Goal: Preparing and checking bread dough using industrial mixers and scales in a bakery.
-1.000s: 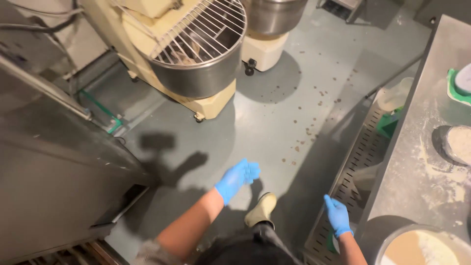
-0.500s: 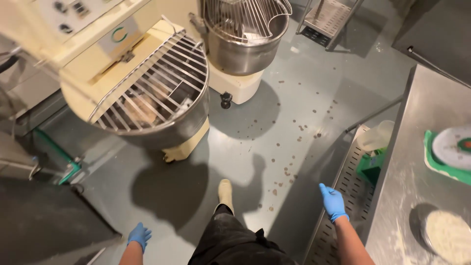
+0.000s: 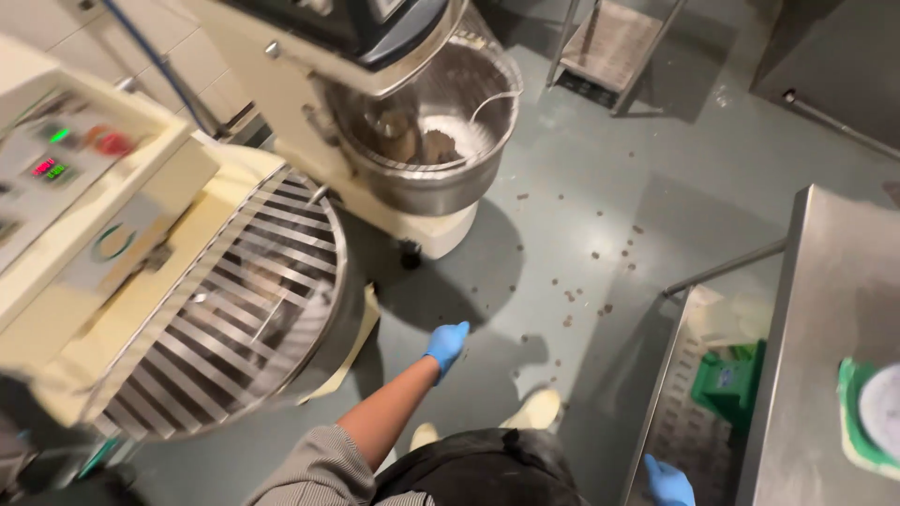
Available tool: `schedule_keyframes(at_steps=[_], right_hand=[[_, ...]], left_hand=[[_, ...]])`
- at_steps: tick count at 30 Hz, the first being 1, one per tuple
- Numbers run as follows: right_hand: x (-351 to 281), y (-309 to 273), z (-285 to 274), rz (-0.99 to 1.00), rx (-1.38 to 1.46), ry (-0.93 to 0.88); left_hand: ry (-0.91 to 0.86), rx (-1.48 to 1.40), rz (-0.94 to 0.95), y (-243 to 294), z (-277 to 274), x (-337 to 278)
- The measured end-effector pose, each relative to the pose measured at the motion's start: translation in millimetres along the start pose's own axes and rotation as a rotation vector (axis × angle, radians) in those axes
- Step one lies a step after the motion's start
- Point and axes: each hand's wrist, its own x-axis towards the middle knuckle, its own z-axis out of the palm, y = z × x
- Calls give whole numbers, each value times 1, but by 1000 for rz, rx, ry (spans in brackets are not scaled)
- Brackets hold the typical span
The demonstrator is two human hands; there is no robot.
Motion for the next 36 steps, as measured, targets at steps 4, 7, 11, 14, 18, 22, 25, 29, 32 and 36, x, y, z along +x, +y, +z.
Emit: schedule_keyframes(at_steps=[4, 7, 11, 14, 18, 22, 25, 29, 32, 36], right_hand=[[59, -49, -57, -249, -26, 140], [26, -183, -174, -442, 223, 255], [-2, -350, -262, -821, 243, 225], [-85, -479, -307, -1313, 201, 211], [-87, -607, -301, -1789, 111, -90], [-40, -685, -304, -1925, 48, -93], [-2, -750, -308, -2052, 7, -72], [59, -816, -323, -2221, -42, -20], [140, -853, -346, -1824, -267, -79], [260, -911, -367, -1675, -599, 79]], left_hand=[[-146, -699, -235, 145, 42, 34], [-195, -939, -272, 223, 82, 70], [-97, -1023, -339, 305, 118, 113], [-214, -1094, -207, 372, 101, 117], [-191, -1500, -229, 427, 86, 179], [-703, -1659, 330, 432, 72, 264], [-636, -1662, 361, 453, 47, 310], [-466, -1656, 105, 520, -2, 315], [-284, -1391, 46, 486, 11, 386], [-67, -1558, 23, 437, 14, 450]])
